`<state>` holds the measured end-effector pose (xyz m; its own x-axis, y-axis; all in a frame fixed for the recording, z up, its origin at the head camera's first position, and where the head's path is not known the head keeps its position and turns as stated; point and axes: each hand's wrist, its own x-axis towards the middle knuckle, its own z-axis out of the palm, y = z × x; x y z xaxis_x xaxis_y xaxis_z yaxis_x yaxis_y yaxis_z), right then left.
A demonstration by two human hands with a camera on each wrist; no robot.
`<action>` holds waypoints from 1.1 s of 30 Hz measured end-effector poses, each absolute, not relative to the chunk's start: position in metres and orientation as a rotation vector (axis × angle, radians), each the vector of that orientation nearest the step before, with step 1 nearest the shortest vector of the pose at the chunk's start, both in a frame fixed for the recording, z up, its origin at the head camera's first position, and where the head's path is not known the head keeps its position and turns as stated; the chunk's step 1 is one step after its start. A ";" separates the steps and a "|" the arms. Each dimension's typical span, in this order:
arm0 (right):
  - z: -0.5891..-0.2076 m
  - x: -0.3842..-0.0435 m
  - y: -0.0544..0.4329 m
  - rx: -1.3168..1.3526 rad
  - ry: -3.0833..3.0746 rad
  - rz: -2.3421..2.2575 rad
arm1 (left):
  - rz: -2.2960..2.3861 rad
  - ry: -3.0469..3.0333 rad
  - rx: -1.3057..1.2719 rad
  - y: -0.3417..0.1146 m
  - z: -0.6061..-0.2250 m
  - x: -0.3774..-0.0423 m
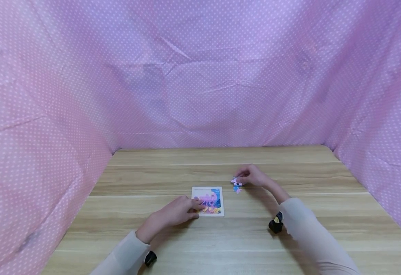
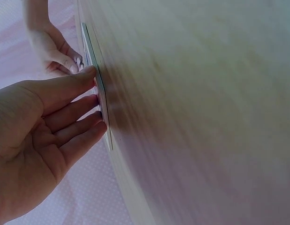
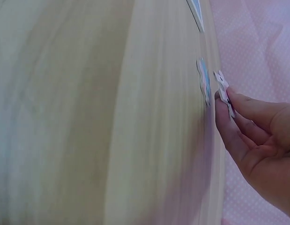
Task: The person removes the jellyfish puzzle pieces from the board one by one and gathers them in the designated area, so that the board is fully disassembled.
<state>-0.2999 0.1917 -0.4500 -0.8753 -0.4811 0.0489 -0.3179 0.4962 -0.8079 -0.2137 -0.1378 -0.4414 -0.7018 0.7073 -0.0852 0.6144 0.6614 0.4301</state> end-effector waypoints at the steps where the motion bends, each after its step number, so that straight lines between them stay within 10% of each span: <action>1: -0.450 -0.299 0.194 -0.669 2.553 -1.323 | 0.549 2.634 1.065 -0.138 -0.441 -0.214; 33: -0.447 -0.279 0.226 -0.565 2.723 -1.122 | 0.589 2.633 1.020 -0.129 -0.442 -0.203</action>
<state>-0.2794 0.2259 -0.4472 -0.9192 -0.3936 0.0113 -0.2873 0.6510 -0.7026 -0.2028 -0.1292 -0.4421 -0.7211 0.6869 -0.0907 0.5828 0.6721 0.4567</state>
